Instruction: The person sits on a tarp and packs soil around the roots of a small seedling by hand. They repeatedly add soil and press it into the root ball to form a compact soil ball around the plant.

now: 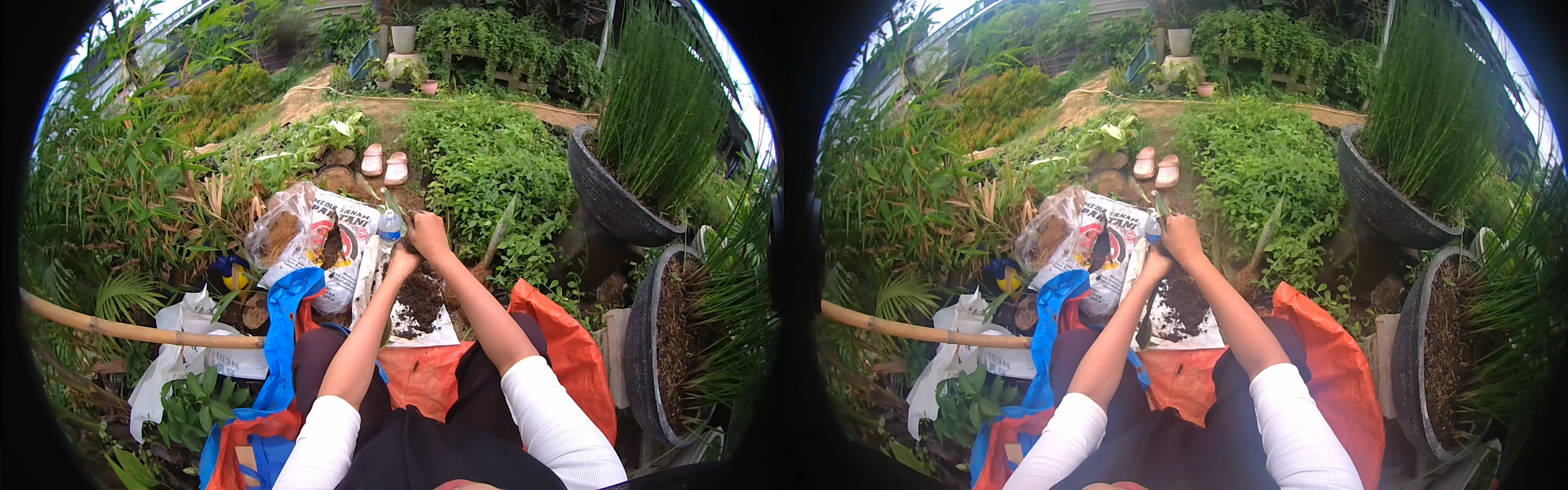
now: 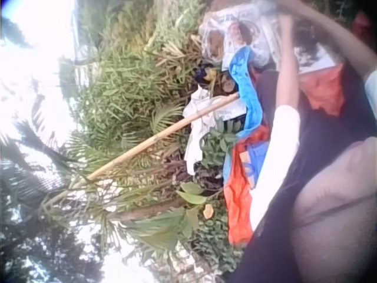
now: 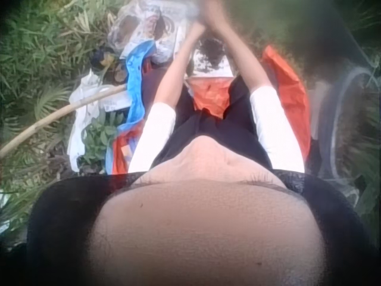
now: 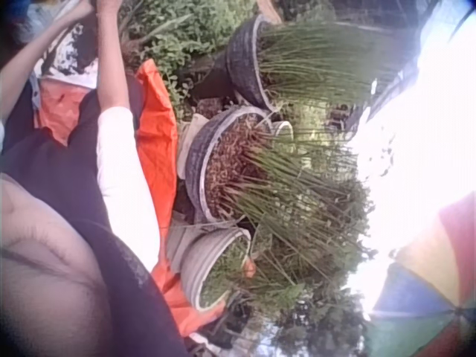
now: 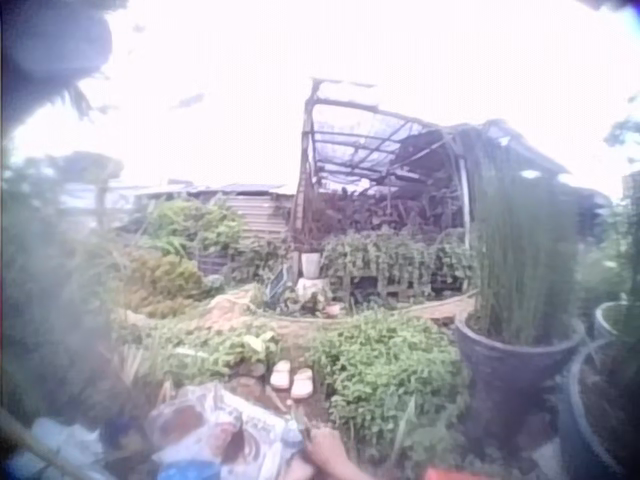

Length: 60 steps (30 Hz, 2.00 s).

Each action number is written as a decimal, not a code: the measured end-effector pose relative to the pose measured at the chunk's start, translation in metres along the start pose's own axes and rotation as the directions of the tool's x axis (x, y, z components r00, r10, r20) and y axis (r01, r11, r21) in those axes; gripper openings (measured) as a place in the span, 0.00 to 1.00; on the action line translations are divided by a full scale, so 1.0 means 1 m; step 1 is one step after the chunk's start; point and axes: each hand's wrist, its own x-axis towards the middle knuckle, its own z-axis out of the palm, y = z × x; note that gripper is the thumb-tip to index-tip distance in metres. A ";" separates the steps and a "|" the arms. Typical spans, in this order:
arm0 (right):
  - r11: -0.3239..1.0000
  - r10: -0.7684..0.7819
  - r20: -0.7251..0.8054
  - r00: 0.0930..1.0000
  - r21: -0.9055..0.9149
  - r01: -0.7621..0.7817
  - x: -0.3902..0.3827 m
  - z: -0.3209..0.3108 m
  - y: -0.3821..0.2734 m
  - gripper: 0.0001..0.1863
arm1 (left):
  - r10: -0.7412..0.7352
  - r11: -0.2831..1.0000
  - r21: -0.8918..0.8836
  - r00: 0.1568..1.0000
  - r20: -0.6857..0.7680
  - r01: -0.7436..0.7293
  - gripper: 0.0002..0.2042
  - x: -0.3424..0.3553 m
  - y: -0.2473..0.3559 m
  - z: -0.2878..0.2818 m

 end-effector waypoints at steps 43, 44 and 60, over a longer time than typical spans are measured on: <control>0.373 0.094 0.338 0.937 0.860 -0.348 0.009 0.002 0.033 0.12 | 0.005 1.000 -0.006 1.000 0.000 -0.005 0.39 0.014 -0.037 0.002; 0.512 0.106 0.293 0.950 0.803 -0.305 0.010 0.003 0.028 0.12 | 0.010 1.000 0.005 1.000 -0.024 -0.010 0.39 0.008 -0.031 -0.005; 0.963 0.050 0.098 0.994 0.260 -0.074 0.001 0.015 0.018 0.11 | 0.044 0.881 -0.474 0.996 0.076 -0.003 0.26 -0.001 0.005 -0.003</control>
